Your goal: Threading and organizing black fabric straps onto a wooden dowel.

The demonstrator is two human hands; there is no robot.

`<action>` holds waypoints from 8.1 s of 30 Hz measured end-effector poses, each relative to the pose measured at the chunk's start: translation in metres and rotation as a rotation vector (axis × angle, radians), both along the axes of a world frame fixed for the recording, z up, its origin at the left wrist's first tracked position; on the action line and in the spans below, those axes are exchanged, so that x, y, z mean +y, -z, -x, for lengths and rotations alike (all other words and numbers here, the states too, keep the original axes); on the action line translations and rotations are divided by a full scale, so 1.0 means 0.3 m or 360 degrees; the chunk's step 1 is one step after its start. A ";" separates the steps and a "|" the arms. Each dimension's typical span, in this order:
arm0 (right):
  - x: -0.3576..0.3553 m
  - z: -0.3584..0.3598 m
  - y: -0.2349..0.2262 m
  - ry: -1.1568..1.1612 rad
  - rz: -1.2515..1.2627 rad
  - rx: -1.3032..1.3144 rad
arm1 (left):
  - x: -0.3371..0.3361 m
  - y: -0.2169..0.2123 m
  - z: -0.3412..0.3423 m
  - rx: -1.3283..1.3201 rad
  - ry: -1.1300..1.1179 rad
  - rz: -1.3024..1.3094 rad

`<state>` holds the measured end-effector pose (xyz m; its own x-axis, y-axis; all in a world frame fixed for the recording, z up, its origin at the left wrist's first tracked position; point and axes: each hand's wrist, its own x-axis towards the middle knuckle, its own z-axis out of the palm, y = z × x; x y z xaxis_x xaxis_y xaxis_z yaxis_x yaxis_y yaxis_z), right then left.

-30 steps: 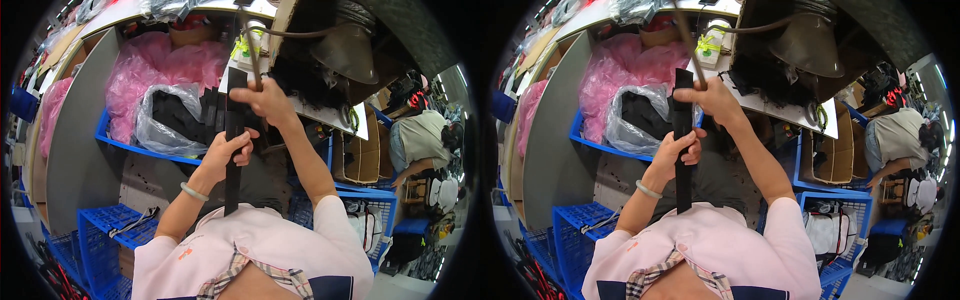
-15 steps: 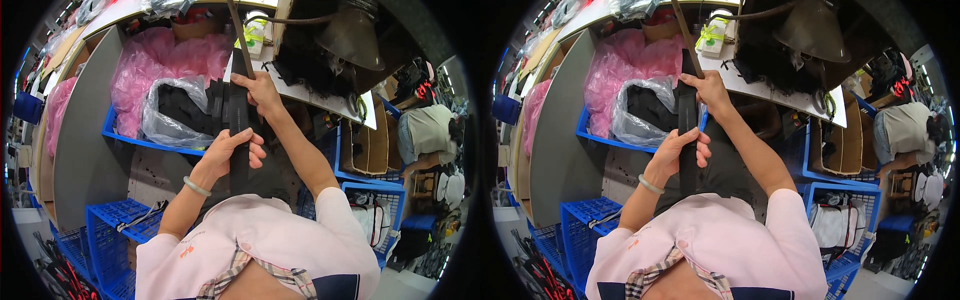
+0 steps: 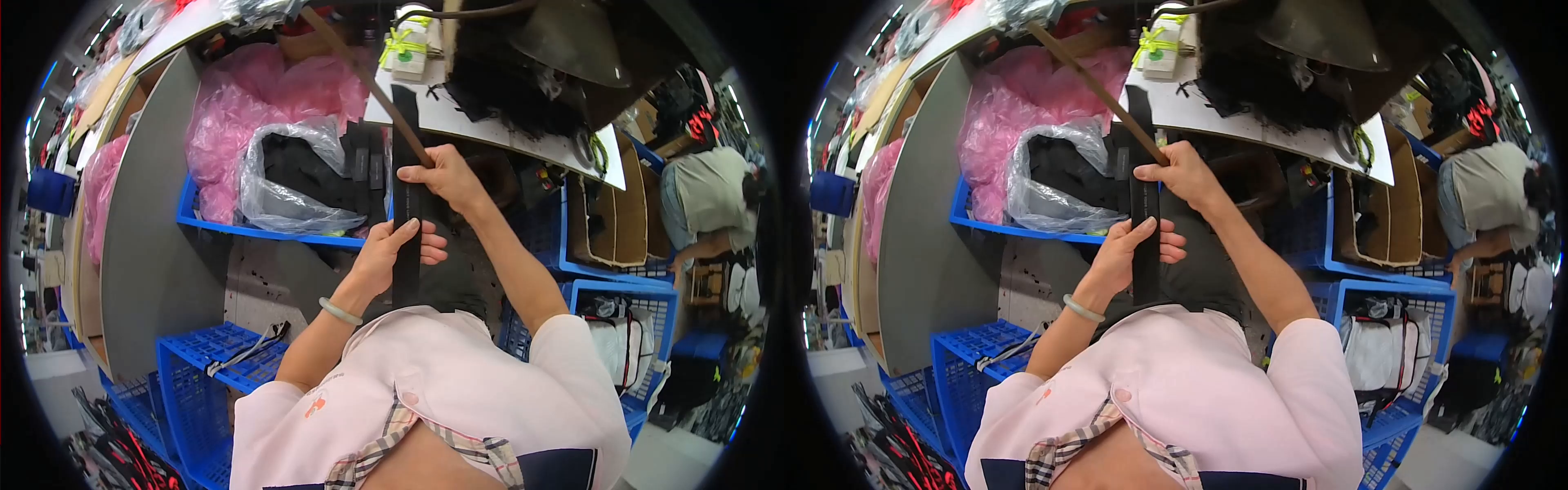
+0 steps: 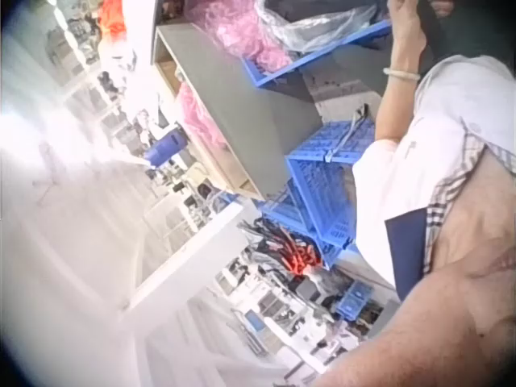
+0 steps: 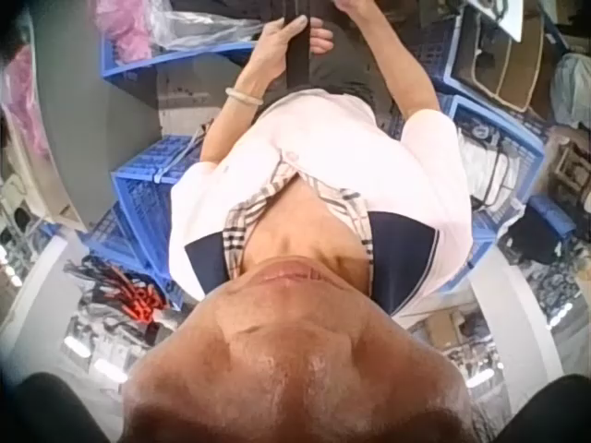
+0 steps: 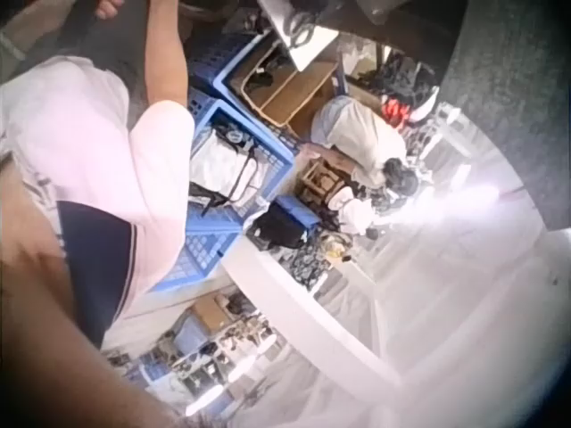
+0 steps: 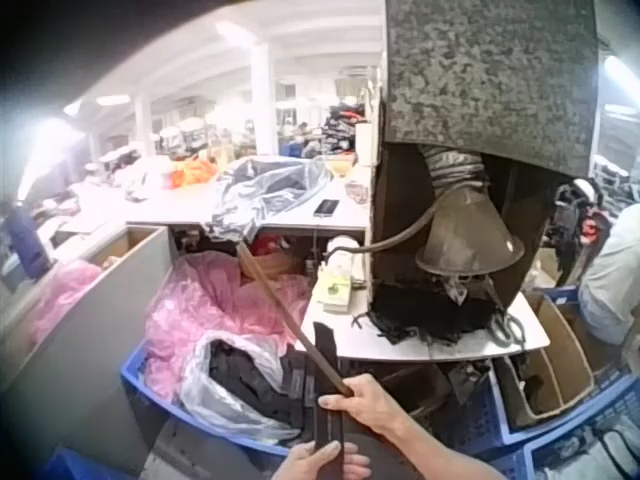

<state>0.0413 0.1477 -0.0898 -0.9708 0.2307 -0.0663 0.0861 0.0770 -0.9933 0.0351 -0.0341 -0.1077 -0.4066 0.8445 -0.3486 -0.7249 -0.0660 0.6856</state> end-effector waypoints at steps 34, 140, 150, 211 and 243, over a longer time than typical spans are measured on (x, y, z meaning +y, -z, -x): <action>-0.045 0.703 0.980 0.0143 0.0507 -0.1211 | -0.137 0.934 1.131 0.0604 -0.0658 0.1043; 0.107 -0.420 0.015 0.1131 -0.0158 0.0468 | 0.395 -0.066 0.061 0.0425 -0.0194 -0.0044; 0.037 -0.414 0.024 0.0785 -0.1362 -0.0027 | 0.346 -0.013 0.038 0.0115 -0.0111 -0.0110; 0.471 0.168 0.228 0.1189 -0.2269 0.0316 | 0.128 0.079 0.149 -0.0082 -0.0699 0.0088; -0.067 -0.261 0.129 0.0658 -0.0315 0.0125 | 0.293 -0.028 0.076 0.0077 -0.0570 -0.0251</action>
